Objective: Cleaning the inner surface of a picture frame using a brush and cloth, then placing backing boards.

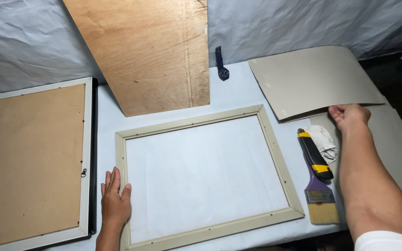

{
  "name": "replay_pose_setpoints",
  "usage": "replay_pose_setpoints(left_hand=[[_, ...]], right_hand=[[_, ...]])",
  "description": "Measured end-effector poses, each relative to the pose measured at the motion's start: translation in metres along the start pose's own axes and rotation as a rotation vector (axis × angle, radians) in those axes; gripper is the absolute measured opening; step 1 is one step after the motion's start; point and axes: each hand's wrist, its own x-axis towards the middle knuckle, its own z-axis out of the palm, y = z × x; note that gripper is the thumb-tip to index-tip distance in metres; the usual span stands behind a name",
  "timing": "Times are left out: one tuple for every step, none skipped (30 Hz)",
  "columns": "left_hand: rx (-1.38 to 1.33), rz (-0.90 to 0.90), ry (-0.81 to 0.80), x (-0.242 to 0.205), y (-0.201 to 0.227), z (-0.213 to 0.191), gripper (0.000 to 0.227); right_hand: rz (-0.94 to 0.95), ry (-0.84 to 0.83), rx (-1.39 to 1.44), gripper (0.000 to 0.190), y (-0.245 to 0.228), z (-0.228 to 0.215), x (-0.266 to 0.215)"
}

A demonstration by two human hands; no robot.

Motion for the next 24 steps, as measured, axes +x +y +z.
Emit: replay_pose_setpoints(left_hand=[[0.004, 0.004, 0.007, 0.000, 0.000, 0.000, 0.065], [0.005, 0.010, 0.016, 0.000, 0.000, 0.001, 0.065], [0.006, 0.011, 0.017, 0.001, 0.000, 0.000, 0.065], [-0.009, 0.036, 0.031, 0.000, -0.001, 0.001, 0.065], [-0.024, 0.061, 0.045, -0.001, -0.002, 0.002, 0.064], [-0.022, 0.063, 0.034, -0.002, 0.000, -0.001, 0.064], [-0.030, 0.045, 0.035, -0.003, 0.003, -0.003, 0.065], [-0.038, 0.031, 0.034, -0.003, 0.007, -0.005, 0.065], [-0.038, 0.037, 0.022, -0.004, 0.009, -0.005, 0.065], [-0.039, 0.010, 0.021, -0.004, 0.010, -0.006, 0.065], [-0.039, -0.016, 0.019, -0.004, 0.011, -0.007, 0.066], [-0.039, -0.017, 0.012, -0.003, 0.011, -0.007, 0.066], [-0.037, -0.011, 0.013, -0.003, 0.010, -0.007, 0.066], [-0.033, -0.005, 0.012, -0.002, 0.010, -0.008, 0.066], [-0.031, -0.005, 0.003, -0.004, 0.013, -0.010, 0.066], [-0.041, -0.028, -0.002, -0.005, 0.017, -0.012, 0.065], [-0.050, -0.051, -0.006, -0.006, 0.021, -0.015, 0.065], [-0.051, -0.052, -0.007, -0.005, 0.019, -0.014, 0.065], [-0.043, -0.035, 0.000, -0.005, 0.017, -0.014, 0.065], [-0.035, -0.016, 0.003, -0.005, 0.016, -0.012, 0.065], [-0.036, -0.015, -0.002, -0.006, 0.018, -0.012, 0.065], [-0.045, -0.038, -0.007, -0.006, 0.020, -0.014, 0.065], [-0.055, -0.061, -0.011, -0.006, 0.021, -0.015, 0.065], [-0.053, -0.063, -0.013, -0.007, 0.022, -0.016, 0.065]], right_hand=[[0.013, 0.065, 0.020, 0.006, 0.001, -0.002, 0.010], [0.022, 0.129, 0.040, 0.004, -0.001, -0.004, 0.020], [0.023, 0.128, 0.042, 0.004, 0.000, -0.005, 0.025], [0.011, 0.142, 0.041, 0.005, 0.001, -0.009, 0.029], [-0.001, 0.156, 0.039, 0.006, 0.003, -0.013, 0.033], [0.001, 0.167, 0.036, 0.006, 0.003, -0.016, 0.022], [-0.032, 0.090, -0.069, 0.007, 0.004, -0.019, 0.012], [-0.066, 0.016, -0.171, 0.014, 0.004, -0.024, 0.002], [-0.064, 0.028, -0.172, 0.014, 0.005, -0.031, -0.022], [-0.232, -0.001, -0.336, 0.018, 0.006, -0.034, -0.046], [-0.399, -0.030, -0.501, 0.023, 0.007, -0.036, -0.070], [-0.396, -0.026, -0.506, 0.023, 0.011, -0.044, -0.084], [-0.456, -0.089, -0.582, 0.020, 0.014, -0.052, -0.098], [-0.513, -0.152, -0.659, 0.017, 0.018, -0.061, -0.113], [-0.507, -0.147, -0.665, 0.017, 0.019, -0.069, -0.130], [-0.543, -0.140, -0.801, 0.016, 0.019, -0.076, -0.146], [-0.578, -0.133, -0.937, 0.015, 0.019, -0.084, -0.162], [-0.578, -0.133, -0.938, 0.015, 0.018, -0.083, -0.178], [-0.494, -0.175, -1.015, 0.020, 0.018, -0.082, -0.195], [-0.406, -0.212, -1.090, 0.027, 0.017, -0.084, -0.211], [-0.403, -0.208, -1.093, 0.027, 0.024, -0.091, -0.213], [-0.422, -0.197, -1.148, 0.039, 0.032, -0.096, -0.216], [-0.441, -0.185, -1.203, 0.051, 0.039, -0.102, -0.218], [-0.439, -0.187, -1.205, 0.051, 0.038, -0.099, -0.235]])
